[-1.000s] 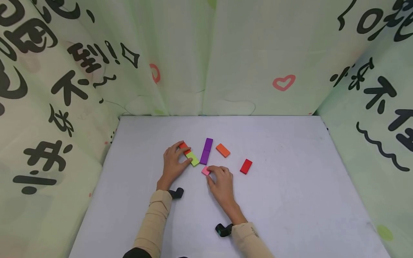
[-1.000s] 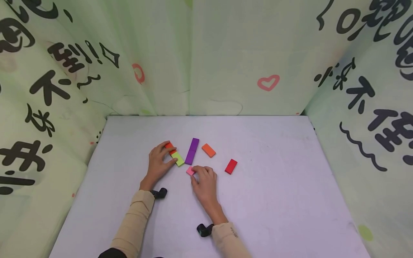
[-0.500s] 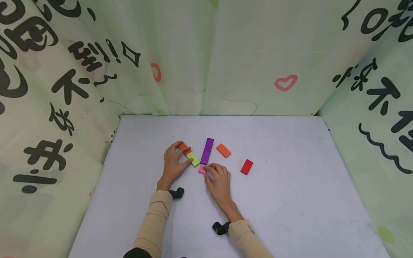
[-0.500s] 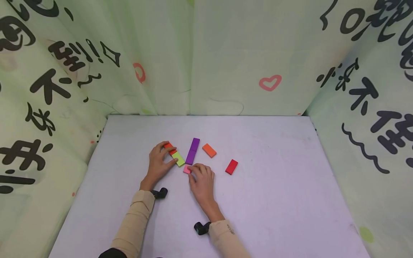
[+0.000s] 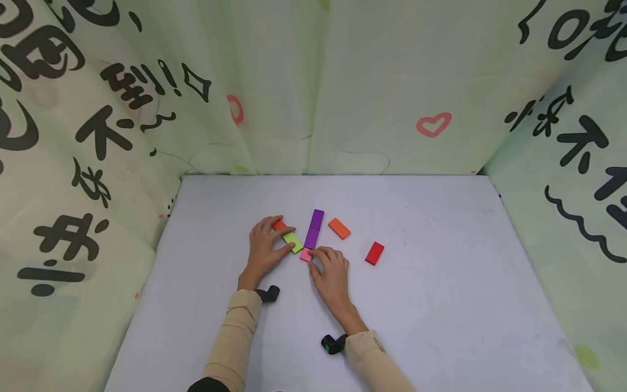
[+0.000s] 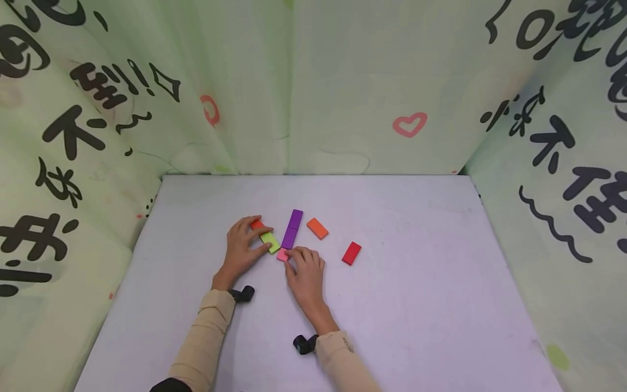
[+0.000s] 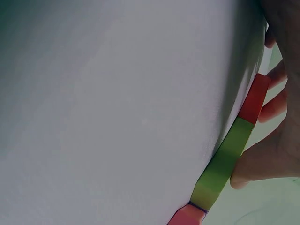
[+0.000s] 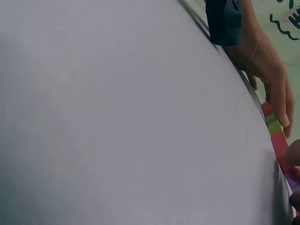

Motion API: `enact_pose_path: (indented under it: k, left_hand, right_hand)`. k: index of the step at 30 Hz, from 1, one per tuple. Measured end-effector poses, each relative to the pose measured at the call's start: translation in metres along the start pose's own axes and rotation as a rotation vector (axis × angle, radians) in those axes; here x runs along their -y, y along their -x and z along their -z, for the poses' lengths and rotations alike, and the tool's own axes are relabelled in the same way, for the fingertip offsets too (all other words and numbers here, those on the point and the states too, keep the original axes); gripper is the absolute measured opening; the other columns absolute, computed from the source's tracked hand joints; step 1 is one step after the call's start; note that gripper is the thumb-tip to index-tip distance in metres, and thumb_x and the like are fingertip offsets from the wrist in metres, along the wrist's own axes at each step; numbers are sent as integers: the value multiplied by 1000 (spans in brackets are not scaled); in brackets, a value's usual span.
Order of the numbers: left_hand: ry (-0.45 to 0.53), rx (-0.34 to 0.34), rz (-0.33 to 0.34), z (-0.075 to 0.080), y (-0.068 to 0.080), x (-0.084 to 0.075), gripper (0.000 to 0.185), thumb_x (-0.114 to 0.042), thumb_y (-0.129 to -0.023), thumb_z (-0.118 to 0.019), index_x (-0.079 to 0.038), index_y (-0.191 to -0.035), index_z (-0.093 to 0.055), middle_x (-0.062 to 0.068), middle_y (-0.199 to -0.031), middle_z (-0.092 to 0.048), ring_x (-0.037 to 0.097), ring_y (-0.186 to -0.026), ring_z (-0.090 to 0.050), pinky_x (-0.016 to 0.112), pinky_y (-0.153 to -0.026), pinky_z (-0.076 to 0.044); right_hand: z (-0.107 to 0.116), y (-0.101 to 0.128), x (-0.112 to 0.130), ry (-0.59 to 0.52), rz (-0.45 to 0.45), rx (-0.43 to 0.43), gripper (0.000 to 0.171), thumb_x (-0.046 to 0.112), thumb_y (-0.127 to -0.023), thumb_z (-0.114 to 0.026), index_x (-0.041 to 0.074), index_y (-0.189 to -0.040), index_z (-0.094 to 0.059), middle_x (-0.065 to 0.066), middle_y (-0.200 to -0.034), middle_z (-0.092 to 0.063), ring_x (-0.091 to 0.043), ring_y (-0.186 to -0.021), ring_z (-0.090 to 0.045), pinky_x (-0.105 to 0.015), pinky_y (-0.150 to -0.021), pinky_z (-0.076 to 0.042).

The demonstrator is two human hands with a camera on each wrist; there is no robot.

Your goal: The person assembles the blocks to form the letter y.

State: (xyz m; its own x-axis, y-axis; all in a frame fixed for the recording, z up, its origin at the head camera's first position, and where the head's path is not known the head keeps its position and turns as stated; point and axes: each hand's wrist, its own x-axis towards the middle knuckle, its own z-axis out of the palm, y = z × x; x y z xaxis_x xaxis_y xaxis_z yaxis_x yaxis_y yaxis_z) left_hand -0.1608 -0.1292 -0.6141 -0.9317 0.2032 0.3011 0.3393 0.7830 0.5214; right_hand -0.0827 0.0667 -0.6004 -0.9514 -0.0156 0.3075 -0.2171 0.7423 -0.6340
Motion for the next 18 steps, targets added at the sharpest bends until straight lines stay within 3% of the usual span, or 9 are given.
enact_pose_path:
  k: [18]
  left_hand:
    - [17,-9,-5,-1,1,0,32,-45,-83,-75,-30,-111,-72,2,-145,-50,27,-140,-36,59,-114,-23]
  right_hand:
    - [-3,1,-2,24,10,10,26,21,-88,-74,22,-114,-70,3,-112,-65,-21,-108,-53,-41,-91,-35]
